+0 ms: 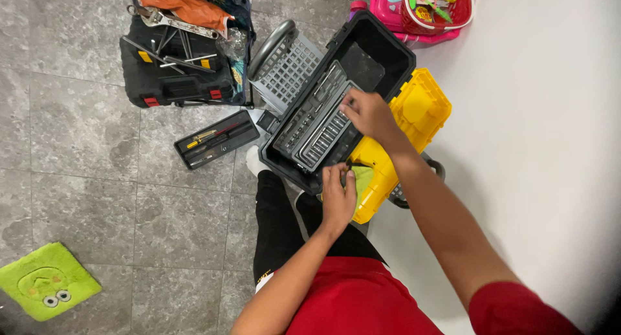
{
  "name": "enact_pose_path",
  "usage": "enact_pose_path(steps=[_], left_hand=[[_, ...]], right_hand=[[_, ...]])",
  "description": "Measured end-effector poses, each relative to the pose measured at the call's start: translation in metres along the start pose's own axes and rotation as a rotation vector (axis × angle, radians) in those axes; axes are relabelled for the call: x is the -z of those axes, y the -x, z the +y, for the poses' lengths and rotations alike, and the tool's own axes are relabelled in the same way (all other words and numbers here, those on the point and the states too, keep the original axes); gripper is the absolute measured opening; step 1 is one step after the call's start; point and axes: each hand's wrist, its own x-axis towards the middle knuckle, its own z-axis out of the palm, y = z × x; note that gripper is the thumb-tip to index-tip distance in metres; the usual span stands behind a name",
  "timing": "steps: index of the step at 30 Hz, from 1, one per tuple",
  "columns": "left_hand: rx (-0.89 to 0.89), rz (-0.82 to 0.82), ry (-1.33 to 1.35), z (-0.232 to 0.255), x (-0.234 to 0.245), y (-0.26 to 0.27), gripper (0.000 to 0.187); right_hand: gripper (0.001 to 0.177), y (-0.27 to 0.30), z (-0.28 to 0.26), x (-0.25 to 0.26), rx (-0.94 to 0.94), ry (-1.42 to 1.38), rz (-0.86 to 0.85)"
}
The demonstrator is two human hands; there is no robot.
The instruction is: The person wipes various metal tools with a green cloth and places them into a yellow toolbox. They handle sockets, a ratchet, and a T-handle wrench, cleaning each before returning them to the case.
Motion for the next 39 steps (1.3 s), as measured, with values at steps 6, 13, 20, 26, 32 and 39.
enact_pose_path(steps=[6, 13, 20, 26, 32, 39], left_hand=[[0.207, 0.091, 0.391, 0.007, -0.025, 0.02, 0.024], [-0.018, -0.492, 0.134, 0.033, 0.006, -0.018, 0.034], [0.057, -0.48, -0.985, 0.002, 0.062, -0.103, 0.05], [0.067, -0.301, -1.166, -0.057, 0.04, -0.125, 0.016], [0.063, -0.369, -1.024, -0.053, 0.038, -0.117, 0.029], [-0.141, -0.556, -1.129, -0.044, 0.027, -0.147, 0.07]], right_hand=[[0.035, 0.151, -0.035, 0.001, -0.281, -0.601, 0.107], [0.042, 0.227, -0.029, -0.013, -0.757, -0.835, 0.368], [0.045, 0.238, -0.01, 0.012, -0.787, -0.909, 0.346], [0.053, 0.241, -0.016, 0.011, -0.756, -0.961, 0.361], [0.056, 0.249, -0.018, 0.005, -0.778, -0.99, 0.274], [0.059, 0.252, -0.017, 0.0, -0.755, -0.971, 0.208]])
